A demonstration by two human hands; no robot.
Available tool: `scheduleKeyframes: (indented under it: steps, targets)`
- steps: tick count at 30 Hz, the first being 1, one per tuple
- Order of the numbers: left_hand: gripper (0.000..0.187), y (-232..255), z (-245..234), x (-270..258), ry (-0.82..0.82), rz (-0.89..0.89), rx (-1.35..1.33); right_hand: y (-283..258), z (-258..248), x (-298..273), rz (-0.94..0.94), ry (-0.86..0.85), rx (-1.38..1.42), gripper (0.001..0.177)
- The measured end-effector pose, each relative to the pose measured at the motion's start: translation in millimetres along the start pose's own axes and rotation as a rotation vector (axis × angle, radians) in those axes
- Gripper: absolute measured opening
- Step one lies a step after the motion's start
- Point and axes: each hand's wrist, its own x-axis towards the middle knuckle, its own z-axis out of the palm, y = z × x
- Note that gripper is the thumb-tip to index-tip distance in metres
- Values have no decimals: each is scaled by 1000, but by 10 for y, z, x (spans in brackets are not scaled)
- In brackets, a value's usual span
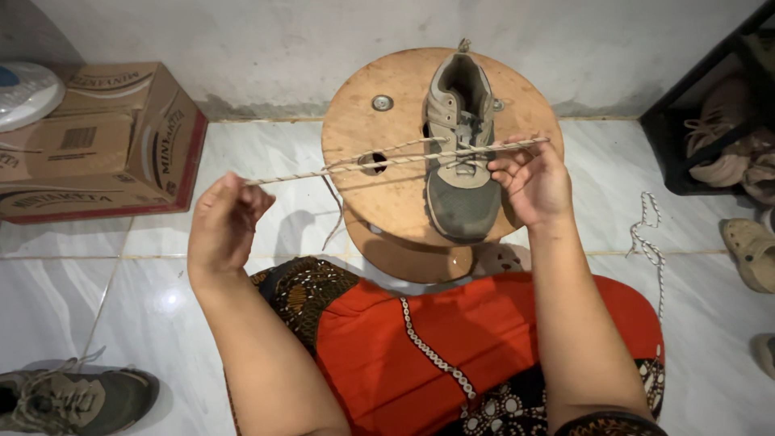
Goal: The person laces a gray sneaker by threading the laces through the eyelets and tying a knot. Then the person picks up a pink and white sneaker and begins lacing it in the same manner.
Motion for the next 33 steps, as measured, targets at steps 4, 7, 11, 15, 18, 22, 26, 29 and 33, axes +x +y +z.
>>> scheduleKeyframes:
  steps: [4,7,11,15,18,22,26,29,33]
  targets:
    - [28,-28,-45,26,310,-57,-470,1,3,5,-7,-2,-61,37]
    - [37,-79,-148,84,88,101,-839,-32,163,-16,-14,10,-91,36]
    - [28,-179,-208,133,-154,171,-845,-150,577,-244,-166,2,-345,23]
    - [18,-299,140,216,12,287,-402,-394,872,-513,-240,-481,-787,32]
    - [15,-391,679,322,-19,382,94,-304,943,-326,-309,-210,-797,27]
    - [25,-726,1609,332,-196,417,557,35,830,98,-383,231,-1048,28]
    - [23,-909,2131,360,-170,634,913,198,647,253,-391,306,-1210,36]
    - [25,-976,2292,423,-178,630,949,110,533,332,-353,218,-1056,24]
    - [15,-1080,2329,510,-223,659,1087,-38,369,345,-52,134,-656,20]
